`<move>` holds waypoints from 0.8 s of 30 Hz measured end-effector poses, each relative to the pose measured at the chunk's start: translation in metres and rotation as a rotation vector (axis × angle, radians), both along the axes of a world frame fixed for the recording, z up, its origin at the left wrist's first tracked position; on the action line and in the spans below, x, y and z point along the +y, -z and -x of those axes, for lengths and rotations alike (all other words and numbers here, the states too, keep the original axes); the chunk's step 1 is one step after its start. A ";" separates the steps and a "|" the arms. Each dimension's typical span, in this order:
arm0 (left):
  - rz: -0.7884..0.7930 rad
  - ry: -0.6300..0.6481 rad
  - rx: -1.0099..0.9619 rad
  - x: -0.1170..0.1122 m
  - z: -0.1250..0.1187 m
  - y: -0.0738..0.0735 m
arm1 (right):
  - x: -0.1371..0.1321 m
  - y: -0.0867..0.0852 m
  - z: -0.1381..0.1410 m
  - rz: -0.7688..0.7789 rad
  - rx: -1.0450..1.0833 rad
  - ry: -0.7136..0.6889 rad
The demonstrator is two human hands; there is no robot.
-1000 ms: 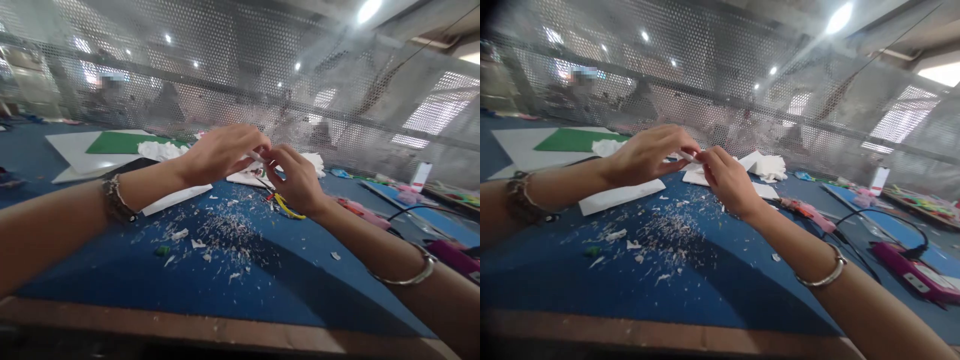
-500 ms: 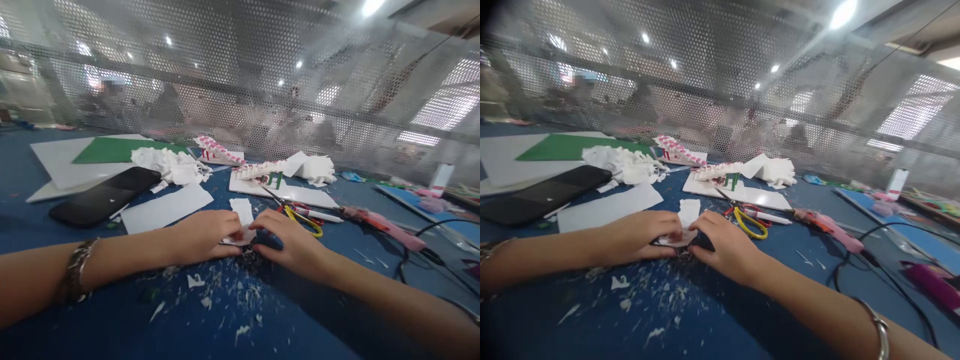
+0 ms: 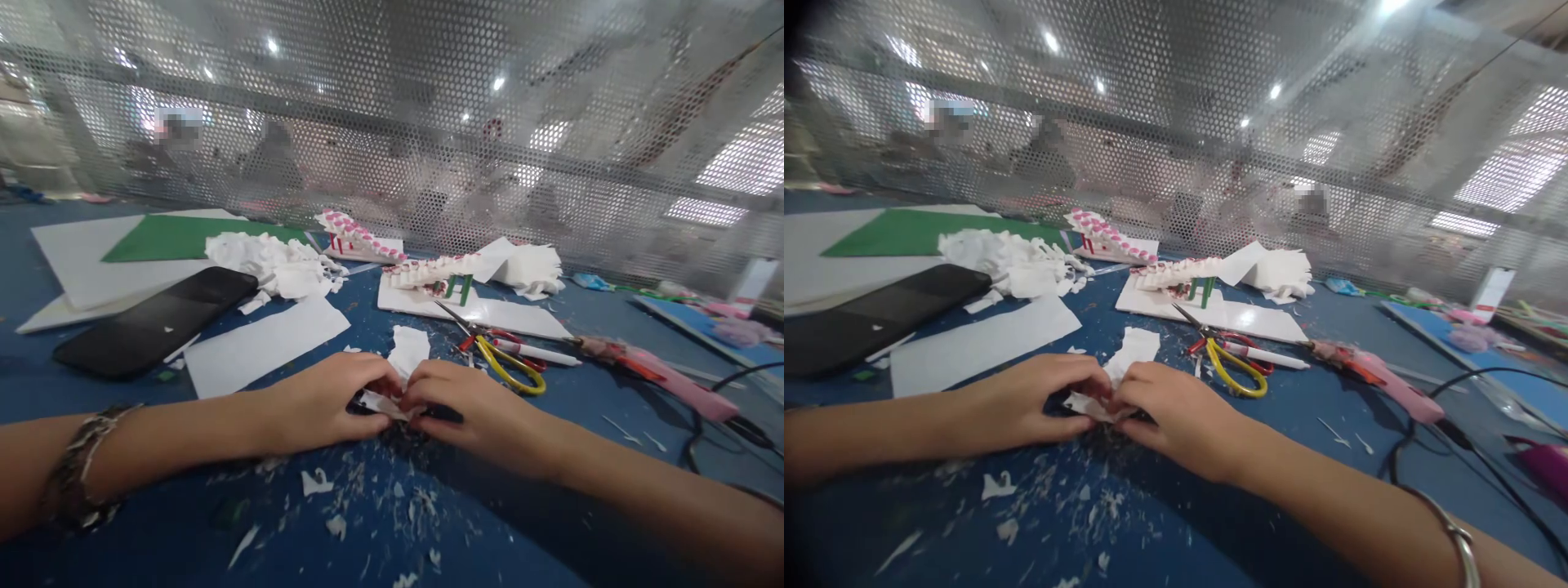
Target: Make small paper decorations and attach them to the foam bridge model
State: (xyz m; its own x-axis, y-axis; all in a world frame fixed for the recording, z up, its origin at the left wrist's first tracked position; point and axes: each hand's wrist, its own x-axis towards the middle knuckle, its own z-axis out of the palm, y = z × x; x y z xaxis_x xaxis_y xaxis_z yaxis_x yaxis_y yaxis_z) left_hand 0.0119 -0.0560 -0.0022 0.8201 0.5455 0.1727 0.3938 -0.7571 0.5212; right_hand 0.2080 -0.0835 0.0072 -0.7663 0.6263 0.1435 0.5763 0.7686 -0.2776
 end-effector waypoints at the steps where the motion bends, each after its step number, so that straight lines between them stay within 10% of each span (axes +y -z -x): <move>1: 0.012 -0.010 -0.009 0.001 0.000 0.001 | 0.001 0.000 0.000 -0.002 0.001 -0.009; 24: 0.004 0.111 -0.082 -0.003 0.008 0.009 | -0.011 0.011 0.003 -0.056 0.124 0.060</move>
